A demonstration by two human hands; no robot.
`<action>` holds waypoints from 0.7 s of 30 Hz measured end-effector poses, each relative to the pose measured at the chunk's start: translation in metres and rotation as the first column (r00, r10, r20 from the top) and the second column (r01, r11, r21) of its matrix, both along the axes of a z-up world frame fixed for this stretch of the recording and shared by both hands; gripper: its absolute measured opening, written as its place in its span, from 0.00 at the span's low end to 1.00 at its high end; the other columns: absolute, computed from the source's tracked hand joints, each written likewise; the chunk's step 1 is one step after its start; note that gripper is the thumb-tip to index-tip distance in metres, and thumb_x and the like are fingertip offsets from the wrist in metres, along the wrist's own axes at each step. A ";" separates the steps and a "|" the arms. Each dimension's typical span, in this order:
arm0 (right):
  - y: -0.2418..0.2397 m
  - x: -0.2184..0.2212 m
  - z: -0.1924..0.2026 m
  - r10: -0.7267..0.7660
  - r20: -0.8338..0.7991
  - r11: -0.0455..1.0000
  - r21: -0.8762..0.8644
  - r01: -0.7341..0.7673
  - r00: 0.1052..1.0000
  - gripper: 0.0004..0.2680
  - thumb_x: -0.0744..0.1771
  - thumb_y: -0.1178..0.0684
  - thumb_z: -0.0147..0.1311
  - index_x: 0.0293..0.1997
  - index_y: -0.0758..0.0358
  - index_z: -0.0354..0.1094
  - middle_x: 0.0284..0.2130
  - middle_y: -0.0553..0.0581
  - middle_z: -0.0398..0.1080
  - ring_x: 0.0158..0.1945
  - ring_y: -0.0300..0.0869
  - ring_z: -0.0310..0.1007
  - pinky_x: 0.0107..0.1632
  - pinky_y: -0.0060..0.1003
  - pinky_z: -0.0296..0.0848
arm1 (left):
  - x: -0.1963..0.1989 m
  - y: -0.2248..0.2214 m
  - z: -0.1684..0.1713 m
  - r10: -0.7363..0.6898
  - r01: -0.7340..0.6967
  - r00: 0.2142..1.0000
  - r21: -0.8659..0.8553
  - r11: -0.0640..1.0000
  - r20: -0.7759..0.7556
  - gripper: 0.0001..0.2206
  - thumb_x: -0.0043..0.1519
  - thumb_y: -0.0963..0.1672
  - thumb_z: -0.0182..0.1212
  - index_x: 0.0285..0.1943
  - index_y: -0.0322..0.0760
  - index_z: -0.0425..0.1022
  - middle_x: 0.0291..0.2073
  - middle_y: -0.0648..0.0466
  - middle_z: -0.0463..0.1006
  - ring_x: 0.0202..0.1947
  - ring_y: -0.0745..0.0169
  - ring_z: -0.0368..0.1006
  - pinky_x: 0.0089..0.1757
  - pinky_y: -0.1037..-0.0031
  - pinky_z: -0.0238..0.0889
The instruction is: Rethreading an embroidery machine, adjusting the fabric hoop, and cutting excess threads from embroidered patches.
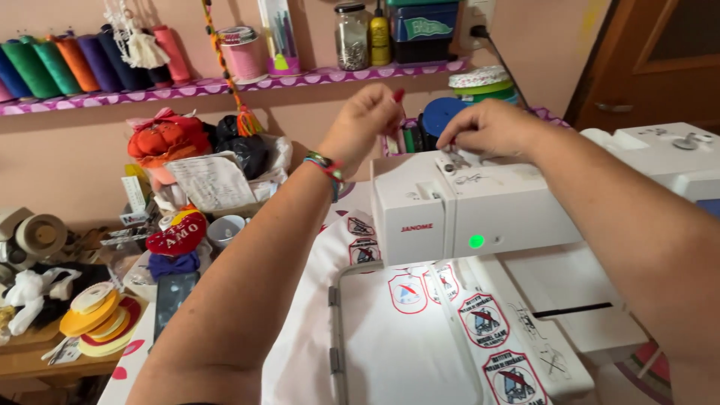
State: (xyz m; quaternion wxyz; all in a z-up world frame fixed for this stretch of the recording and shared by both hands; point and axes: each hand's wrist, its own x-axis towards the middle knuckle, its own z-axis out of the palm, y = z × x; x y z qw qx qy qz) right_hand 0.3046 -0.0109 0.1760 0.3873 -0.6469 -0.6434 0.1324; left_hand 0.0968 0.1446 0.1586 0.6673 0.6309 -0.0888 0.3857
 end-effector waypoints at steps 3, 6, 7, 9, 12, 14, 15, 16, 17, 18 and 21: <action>-0.010 -0.001 0.005 -0.116 0.430 0.991 -0.012 0.134 0.895 0.11 0.64 0.55 0.56 0.43 0.40 0.83 0.38 0.53 0.81 0.47 0.49 0.80 0.53 0.44 0.76 | 0.023 0.014 -0.013 0.648 -0.421 0.757 0.697 0.581 -0.082 0.08 0.67 0.49 0.54 0.37 0.50 0.76 0.22 0.60 0.79 0.30 0.63 0.80 0.36 0.72 0.73; -0.014 0.008 -0.002 -0.100 0.549 0.995 0.029 0.100 0.830 0.12 0.63 0.57 0.55 0.43 0.42 0.83 0.38 0.54 0.80 0.47 0.51 0.79 0.54 0.46 0.77 | 0.024 0.004 -0.013 0.811 -0.330 0.580 0.934 0.140 0.083 0.04 0.60 0.48 0.62 0.38 0.53 0.82 0.35 0.60 0.80 0.39 0.54 0.80 0.41 0.64 0.75; -0.016 0.009 -0.004 -0.099 0.542 0.994 0.015 0.108 0.834 0.12 0.63 0.56 0.54 0.42 0.40 0.83 0.38 0.50 0.80 0.47 0.48 0.79 0.54 0.44 0.77 | 0.018 -0.008 -0.005 0.820 -0.246 0.563 0.968 0.051 0.099 0.06 0.60 0.48 0.61 0.37 0.51 0.83 0.32 0.57 0.80 0.36 0.51 0.80 0.40 0.63 0.76; -0.028 0.003 -0.001 -0.100 0.531 0.993 0.000 0.118 0.841 0.12 0.63 0.56 0.54 0.40 0.38 0.83 0.38 0.47 0.80 0.47 0.45 0.79 0.53 0.43 0.77 | 0.010 -0.026 0.007 0.827 -0.151 0.550 0.988 -0.037 0.116 0.07 0.60 0.48 0.60 0.35 0.49 0.83 0.29 0.55 0.81 0.34 0.48 0.80 0.39 0.61 0.77; -0.049 -0.018 0.009 -0.119 0.480 0.985 -0.056 0.166 0.869 0.12 0.64 0.56 0.52 0.39 0.36 0.83 0.36 0.41 0.81 0.46 0.39 0.80 0.53 0.38 0.77 | 0.018 -0.035 0.017 0.775 -0.081 0.574 0.961 -0.266 0.263 0.06 0.60 0.46 0.63 0.35 0.46 0.85 0.28 0.53 0.81 0.32 0.50 0.80 0.38 0.63 0.77; -0.056 -0.028 0.004 -0.119 0.365 0.988 -0.044 0.145 0.923 0.13 0.65 0.60 0.47 0.44 0.51 0.81 0.40 0.57 0.81 0.51 0.54 0.78 0.54 0.49 0.76 | 0.041 -0.028 0.016 0.874 -0.194 0.442 0.973 -0.127 0.202 0.08 0.60 0.50 0.57 0.35 0.52 0.81 0.27 0.55 0.76 0.31 0.51 0.79 0.34 0.60 0.76; -0.056 -0.027 0.003 -0.121 0.364 0.989 -0.039 0.145 0.924 0.13 0.65 0.60 0.47 0.44 0.51 0.81 0.40 0.57 0.81 0.51 0.54 0.78 0.54 0.49 0.76 | 0.054 -0.027 0.012 0.873 -0.193 0.442 0.972 -0.131 0.206 0.08 0.60 0.50 0.57 0.35 0.52 0.81 0.27 0.55 0.76 0.31 0.51 0.79 0.34 0.60 0.76; -0.056 -0.027 0.002 -0.141 0.352 0.986 -0.032 0.163 0.925 0.12 0.65 0.59 0.48 0.45 0.53 0.81 0.39 0.58 0.81 0.50 0.54 0.78 0.53 0.49 0.76 | 0.066 -0.026 0.008 0.901 -0.207 0.424 0.978 -0.008 0.097 0.09 0.58 0.50 0.57 0.34 0.49 0.81 0.26 0.55 0.77 0.31 0.50 0.80 0.34 0.61 0.76; -0.057 -0.026 0.001 -0.163 0.340 0.983 -0.027 0.182 0.926 0.11 0.66 0.58 0.49 0.46 0.55 0.80 0.38 0.59 0.80 0.49 0.55 0.78 0.52 0.50 0.76 | 0.080 -0.026 0.003 0.913 -0.223 0.408 0.968 0.116 -0.015 0.10 0.57 0.51 0.58 0.34 0.46 0.81 0.24 0.54 0.79 0.31 0.50 0.81 0.34 0.61 0.76; -0.055 -0.020 0.000 -0.166 0.338 0.982 -0.023 0.185 0.926 0.11 0.66 0.58 0.49 0.46 0.55 0.80 0.38 0.59 0.80 0.49 0.55 0.78 0.52 0.50 0.76 | 0.078 -0.039 0.004 0.912 -0.221 0.411 0.969 0.113 -0.013 0.10 0.57 0.51 0.58 0.34 0.46 0.81 0.24 0.54 0.79 0.31 0.50 0.81 0.34 0.61 0.76; -0.053 -0.014 -0.003 -0.187 0.314 0.978 -0.027 0.206 0.931 0.10 0.66 0.57 0.51 0.47 0.49 0.80 0.38 0.54 0.80 0.48 0.51 0.78 0.50 0.48 0.76 | 0.059 -0.088 0.013 0.887 -0.155 0.461 0.985 0.077 0.003 0.08 0.59 0.48 0.57 0.29 0.51 0.80 0.19 0.60 0.77 0.24 0.58 0.79 0.30 0.68 0.75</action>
